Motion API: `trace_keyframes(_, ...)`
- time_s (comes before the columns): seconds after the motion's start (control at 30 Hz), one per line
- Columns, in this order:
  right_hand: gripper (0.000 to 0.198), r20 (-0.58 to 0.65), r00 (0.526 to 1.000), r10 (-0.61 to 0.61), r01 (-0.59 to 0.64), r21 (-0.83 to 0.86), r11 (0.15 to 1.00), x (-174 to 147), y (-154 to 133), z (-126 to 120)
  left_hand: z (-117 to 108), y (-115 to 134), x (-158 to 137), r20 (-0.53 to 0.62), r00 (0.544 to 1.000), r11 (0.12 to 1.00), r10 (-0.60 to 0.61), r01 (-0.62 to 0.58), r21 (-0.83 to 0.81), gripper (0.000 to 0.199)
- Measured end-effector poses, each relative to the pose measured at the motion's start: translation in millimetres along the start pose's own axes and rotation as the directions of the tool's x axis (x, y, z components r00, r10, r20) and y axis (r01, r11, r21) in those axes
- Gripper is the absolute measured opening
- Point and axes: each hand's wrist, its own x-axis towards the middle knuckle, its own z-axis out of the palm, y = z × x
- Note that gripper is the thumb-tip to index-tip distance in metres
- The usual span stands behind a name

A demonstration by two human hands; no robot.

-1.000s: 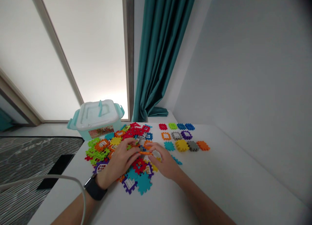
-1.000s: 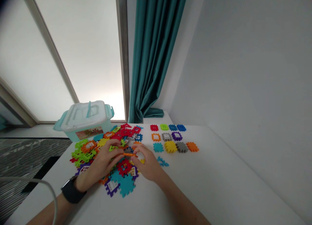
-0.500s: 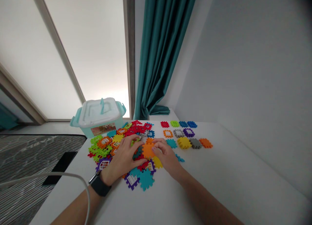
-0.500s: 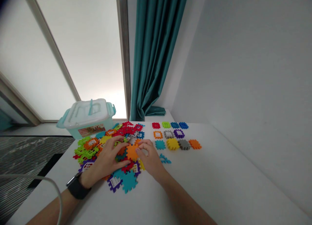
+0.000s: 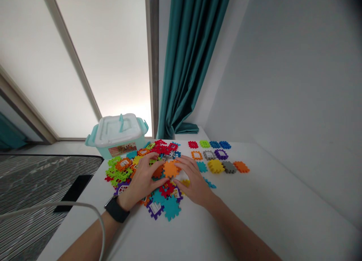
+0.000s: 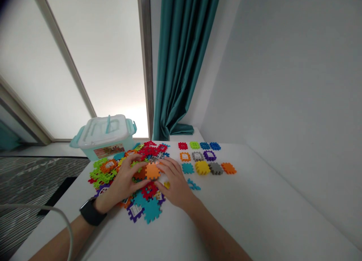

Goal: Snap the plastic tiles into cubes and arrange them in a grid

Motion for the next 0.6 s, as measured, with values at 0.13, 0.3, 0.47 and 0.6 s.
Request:
trace_keyframes(0.13, 0.042, 0.000, 1.000, -0.030, 0.030, -0.006, 1.000, -1.1, 2.9, 1.8, -1.1, 2.2, 0.6, 0.019, 1.000, 1.000, 0.013, -0.013, -0.003, 0.041)
trace_keyframes(0.3, 0.040, -0.022, 0.999, -0.048, 0.048, -0.011, 0.999, -2.3, 5.5, 4.5, -0.9, 2.4, -0.1, 0.027, 1.000, 1.000, 0.007, -0.007, -0.009, 0.042)
trace_keyframes(0.47, 0.036, 0.033, 0.998, -0.056, 0.056, 0.001, 0.998, -1.4, 6.3, 1.7, -0.9, -0.5, -1.0, 0.061, 0.998, 1.000, 0.001, 0.000, -0.014, 0.046)
trace_keyframes(0.6, 0.033, 0.107, 0.992, -0.068, 0.066, 0.023, 0.998, -1.2, 9.2, -0.8, -2.0, -0.4, -0.9, 0.119, 0.993, 1.000, 0.008, -0.007, -0.015, 0.049)
